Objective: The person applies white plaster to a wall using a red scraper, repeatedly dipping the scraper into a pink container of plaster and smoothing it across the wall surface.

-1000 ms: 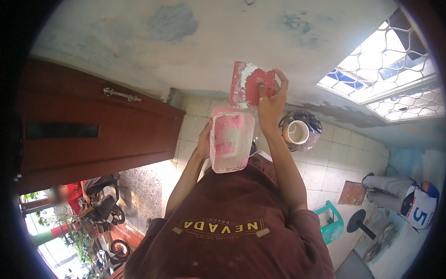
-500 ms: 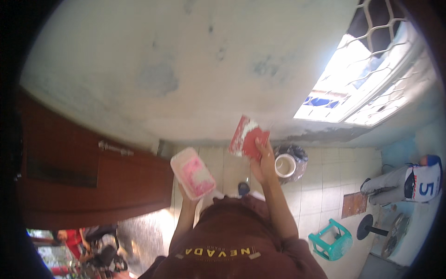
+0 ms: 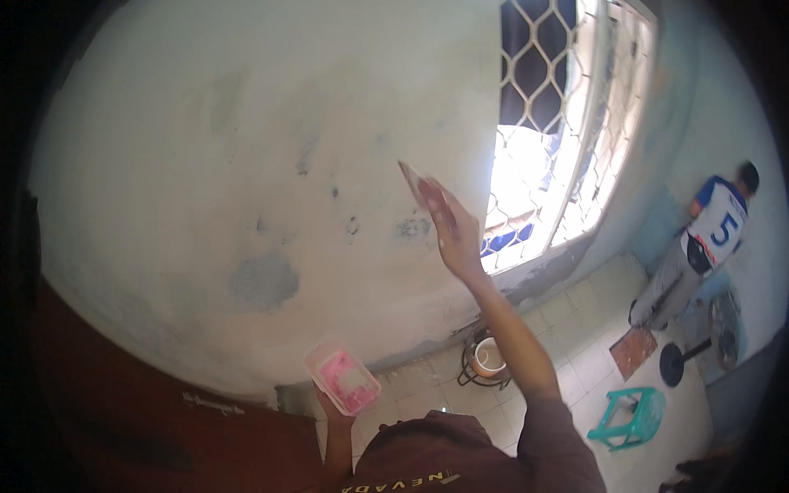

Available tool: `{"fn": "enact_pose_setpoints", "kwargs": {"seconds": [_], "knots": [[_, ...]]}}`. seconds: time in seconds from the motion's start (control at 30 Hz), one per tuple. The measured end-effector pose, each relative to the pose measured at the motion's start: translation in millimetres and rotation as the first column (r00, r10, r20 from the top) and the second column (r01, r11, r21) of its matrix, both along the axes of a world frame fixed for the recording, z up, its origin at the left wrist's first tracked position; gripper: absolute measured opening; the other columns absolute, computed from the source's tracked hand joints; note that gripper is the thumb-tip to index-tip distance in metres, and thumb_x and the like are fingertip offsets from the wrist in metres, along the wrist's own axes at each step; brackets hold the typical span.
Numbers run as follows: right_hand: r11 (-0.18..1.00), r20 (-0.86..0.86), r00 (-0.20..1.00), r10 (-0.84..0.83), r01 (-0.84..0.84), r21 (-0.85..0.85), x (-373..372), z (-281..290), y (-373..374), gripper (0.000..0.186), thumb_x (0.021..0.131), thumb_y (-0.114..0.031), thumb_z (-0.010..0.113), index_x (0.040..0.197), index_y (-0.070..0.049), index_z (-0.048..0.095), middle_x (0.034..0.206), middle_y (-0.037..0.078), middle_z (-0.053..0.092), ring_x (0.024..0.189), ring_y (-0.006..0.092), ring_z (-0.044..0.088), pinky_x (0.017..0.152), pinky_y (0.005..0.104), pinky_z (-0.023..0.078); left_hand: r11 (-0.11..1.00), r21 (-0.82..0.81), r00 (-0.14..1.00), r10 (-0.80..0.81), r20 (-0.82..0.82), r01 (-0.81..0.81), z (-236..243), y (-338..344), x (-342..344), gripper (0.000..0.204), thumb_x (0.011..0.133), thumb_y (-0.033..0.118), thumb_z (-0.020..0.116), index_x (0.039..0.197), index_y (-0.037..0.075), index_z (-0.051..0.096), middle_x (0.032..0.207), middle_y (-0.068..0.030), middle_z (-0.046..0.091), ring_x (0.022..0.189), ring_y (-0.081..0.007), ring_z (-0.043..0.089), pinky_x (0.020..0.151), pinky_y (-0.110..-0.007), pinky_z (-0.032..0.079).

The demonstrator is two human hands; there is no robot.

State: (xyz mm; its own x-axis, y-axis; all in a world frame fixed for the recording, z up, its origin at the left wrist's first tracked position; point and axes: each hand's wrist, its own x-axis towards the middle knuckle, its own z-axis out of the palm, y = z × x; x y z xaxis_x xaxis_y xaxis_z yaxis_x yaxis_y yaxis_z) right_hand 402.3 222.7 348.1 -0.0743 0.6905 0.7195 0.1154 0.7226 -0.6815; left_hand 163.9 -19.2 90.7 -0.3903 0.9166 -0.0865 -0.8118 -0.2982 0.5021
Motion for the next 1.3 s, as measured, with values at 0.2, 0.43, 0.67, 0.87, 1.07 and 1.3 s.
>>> {"fn": "enact_pose_setpoints", "kwargs": {"seconds": [0.2,0.43,0.67,0.87,1.07,1.3], "knots": [[0.758,-0.26,0.871,-0.417,0.491,0.43,4,107,119,0.04,0.104,-0.004,0.05,0.144,-0.005,0.057,0.137,0.017,0.065,0.127,0.028,0.064,0.106,0.0353,0.05,0.999,0.033,1.0,-0.018,0.018,0.018,-17,-24,-35,0.057,0.106,0.051,0.042,0.147,0.012,0.048,0.139,-0.0058,0.058,0.124,-0.0272,0.059,0.102,-0.05,0.053],[0.529,-0.436,0.648,-0.624,0.761,0.376,-24,169,197,0.03,0.103,-0.009,0.056,0.131,0.001,0.061,0.138,0.023,0.061,0.126,0.0409,0.059,0.105,0.0462,0.047,0.996,0.066,0.998,-0.06,-0.035,0.062,2,-26,-37,0.059,0.105,0.052,0.046,0.146,0.011,0.049,0.137,-0.0067,0.059,0.124,-0.027,0.059,0.104,-0.049,0.052],[0.717,-0.21,0.834,-0.51,0.547,0.432,-49,114,115,0.047,0.097,0.002,0.053,0.143,-0.008,0.059,0.11,0.02,0.074,0.085,0.0335,0.073,0.076,0.0379,0.056,0.999,-0.028,0.984,0.012,-0.177,-0.017,19,-28,-21,0.054,0.106,0.047,0.046,0.143,0.009,0.05,0.133,-0.0074,0.06,0.121,-0.0265,0.06,0.102,-0.047,0.053],[0.608,-0.296,0.686,-0.665,0.727,0.32,33,186,184,0.045,0.093,-0.001,0.054,0.138,-0.001,0.058,0.109,0.02,0.072,0.09,0.0366,0.072,0.077,0.045,0.057,0.99,-0.004,0.989,-0.143,-0.022,0.143,-12,-13,-10,0.059,0.106,0.057,0.039,0.144,0.013,0.052,0.136,-0.0062,0.061,0.123,-0.028,0.06,0.106,-0.052,0.05],[0.491,-0.081,0.713,-0.696,0.555,0.672,-73,155,159,0.048,0.087,-0.003,0.06,0.134,-0.003,0.061,0.124,0.018,0.068,0.102,0.0353,0.071,0.084,0.0483,0.058,0.999,-0.039,0.998,-0.027,0.064,0.03,-10,36,71,0.055,0.105,0.052,0.041,0.139,0.012,0.056,0.129,-0.0069,0.064,0.121,-0.029,0.061,0.101,-0.053,0.054],[0.413,-0.382,0.722,-0.576,0.661,0.627,41,207,193,0.045,0.086,-0.003,0.062,0.131,-0.004,0.063,0.123,0.019,0.069,0.101,0.0362,0.071,0.075,0.0428,0.06,1.0,-0.005,0.997,-0.015,0.076,0.015,4,79,176,0.057,0.104,0.054,0.042,0.14,0.011,0.054,0.128,-0.0086,0.065,0.115,-0.0296,0.065,0.098,-0.053,0.056]]}}
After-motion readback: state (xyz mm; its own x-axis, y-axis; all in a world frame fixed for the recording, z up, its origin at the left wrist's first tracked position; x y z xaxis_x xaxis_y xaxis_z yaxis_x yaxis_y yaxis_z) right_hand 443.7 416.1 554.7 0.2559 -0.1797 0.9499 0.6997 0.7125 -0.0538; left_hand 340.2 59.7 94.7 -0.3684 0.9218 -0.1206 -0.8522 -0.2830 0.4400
